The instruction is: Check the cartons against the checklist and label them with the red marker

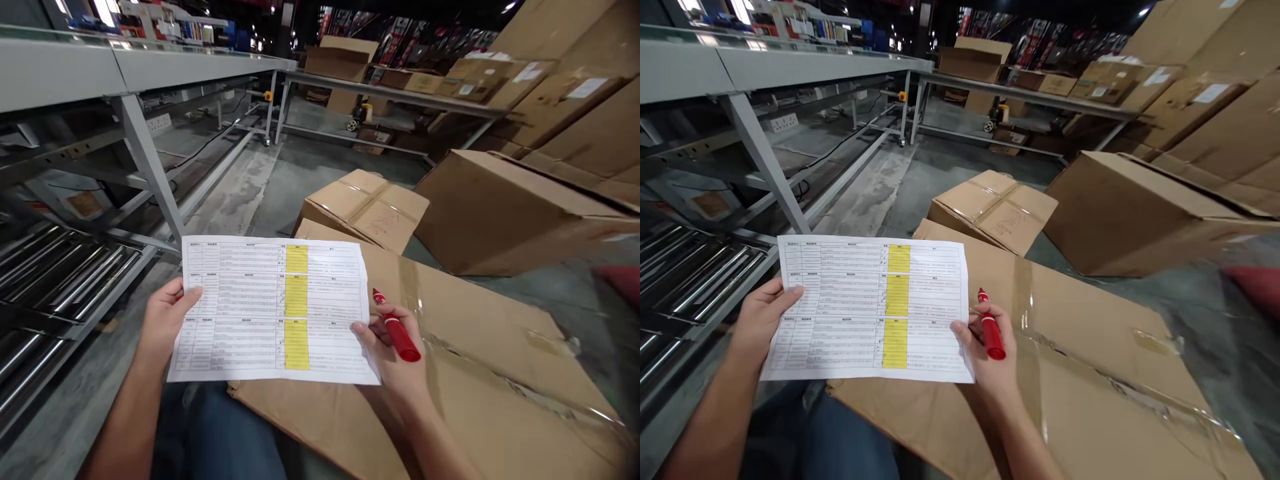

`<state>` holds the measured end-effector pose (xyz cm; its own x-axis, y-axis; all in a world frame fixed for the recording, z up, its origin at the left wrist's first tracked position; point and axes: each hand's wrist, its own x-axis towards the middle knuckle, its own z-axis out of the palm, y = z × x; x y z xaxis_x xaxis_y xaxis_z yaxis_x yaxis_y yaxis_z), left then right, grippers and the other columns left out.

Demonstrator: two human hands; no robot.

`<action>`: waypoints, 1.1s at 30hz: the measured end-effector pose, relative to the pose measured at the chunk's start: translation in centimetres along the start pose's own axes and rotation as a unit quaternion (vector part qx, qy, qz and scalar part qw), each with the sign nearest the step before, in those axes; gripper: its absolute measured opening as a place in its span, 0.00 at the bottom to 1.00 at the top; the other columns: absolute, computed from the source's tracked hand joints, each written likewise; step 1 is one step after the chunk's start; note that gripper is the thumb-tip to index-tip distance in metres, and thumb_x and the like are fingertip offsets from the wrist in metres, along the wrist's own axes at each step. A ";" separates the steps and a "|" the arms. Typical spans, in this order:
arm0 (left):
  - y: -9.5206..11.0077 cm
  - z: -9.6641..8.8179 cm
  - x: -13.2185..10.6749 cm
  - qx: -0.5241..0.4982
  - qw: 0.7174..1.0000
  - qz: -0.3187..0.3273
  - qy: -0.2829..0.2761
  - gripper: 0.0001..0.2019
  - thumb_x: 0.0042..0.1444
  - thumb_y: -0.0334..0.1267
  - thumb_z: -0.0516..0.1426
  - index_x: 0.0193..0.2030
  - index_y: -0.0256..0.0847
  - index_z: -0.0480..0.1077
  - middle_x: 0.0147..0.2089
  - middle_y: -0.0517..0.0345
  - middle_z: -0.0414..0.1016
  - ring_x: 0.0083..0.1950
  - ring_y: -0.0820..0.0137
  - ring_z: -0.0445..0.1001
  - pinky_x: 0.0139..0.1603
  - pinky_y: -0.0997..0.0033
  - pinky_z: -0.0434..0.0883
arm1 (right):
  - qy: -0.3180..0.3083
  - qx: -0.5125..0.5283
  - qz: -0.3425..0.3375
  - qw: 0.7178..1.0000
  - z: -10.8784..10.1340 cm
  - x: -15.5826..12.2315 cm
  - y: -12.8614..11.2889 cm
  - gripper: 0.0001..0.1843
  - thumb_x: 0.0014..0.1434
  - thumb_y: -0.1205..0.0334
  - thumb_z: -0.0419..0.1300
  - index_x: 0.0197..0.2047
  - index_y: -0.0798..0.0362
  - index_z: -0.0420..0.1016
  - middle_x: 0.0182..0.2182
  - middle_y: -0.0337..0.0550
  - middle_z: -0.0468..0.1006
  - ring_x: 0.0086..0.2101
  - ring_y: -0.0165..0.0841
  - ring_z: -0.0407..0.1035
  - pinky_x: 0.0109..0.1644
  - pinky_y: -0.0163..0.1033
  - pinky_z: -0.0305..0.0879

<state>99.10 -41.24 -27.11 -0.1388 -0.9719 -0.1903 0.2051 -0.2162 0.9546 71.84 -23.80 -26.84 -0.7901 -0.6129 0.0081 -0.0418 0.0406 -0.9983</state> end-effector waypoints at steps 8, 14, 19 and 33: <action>-0.1 -0.3 0.3 0.009 1.000 0.002 0.000 0.21 0.39 0.45 0.73 0.40 0.38 0.79 0.33 0.55 0.82 0.34 0.63 0.80 0.35 0.70 0.76 | 0.004 -0.011 -0.011 1.000 -0.5 0.3 1.1 0.31 0.39 0.53 0.76 0.42 0.48 0.65 0.27 0.37 0.75 0.28 0.32 0.71 0.31 0.36 0.68; 0.3 0.1 -0.2 0.014 1.000 -0.005 0.021 0.21 0.36 0.43 0.73 0.38 0.38 0.79 0.31 0.58 0.82 0.30 0.68 0.78 0.32 0.74 0.76 | -0.016 -0.006 -0.046 0.999 -0.5 0.3 1.2 0.28 0.43 0.54 0.74 0.42 0.48 0.64 0.24 0.35 0.74 0.24 0.30 0.69 0.29 0.35 0.66; 0.5 0.2 -0.4 0.025 0.999 -0.012 0.031 0.19 0.39 0.41 0.72 0.39 0.37 0.78 0.32 0.60 0.82 0.30 0.71 0.77 0.32 0.78 0.75 | -0.040 0.014 -0.042 0.998 -0.5 0.2 1.1 0.26 0.45 0.54 0.73 0.41 0.48 0.63 0.26 0.36 0.74 0.26 0.31 0.70 0.31 0.36 0.66; 0.4 0.0 -0.5 0.045 0.999 -0.006 0.026 0.20 0.40 0.43 0.72 0.40 0.39 0.78 0.32 0.58 0.82 0.29 0.69 0.77 0.30 0.75 0.75 | -0.041 -0.028 -0.070 0.996 -0.8 0.1 1.4 0.23 0.48 0.54 0.71 0.43 0.48 0.65 0.28 0.34 0.70 0.27 0.28 0.65 0.32 0.35 0.64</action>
<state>99.20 -40.82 -26.65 -0.0906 -0.9732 -0.2114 0.1150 -0.2210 0.9685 71.17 -23.18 -28.15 -0.7217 -0.6781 0.1394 -0.1837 -0.0066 -0.9830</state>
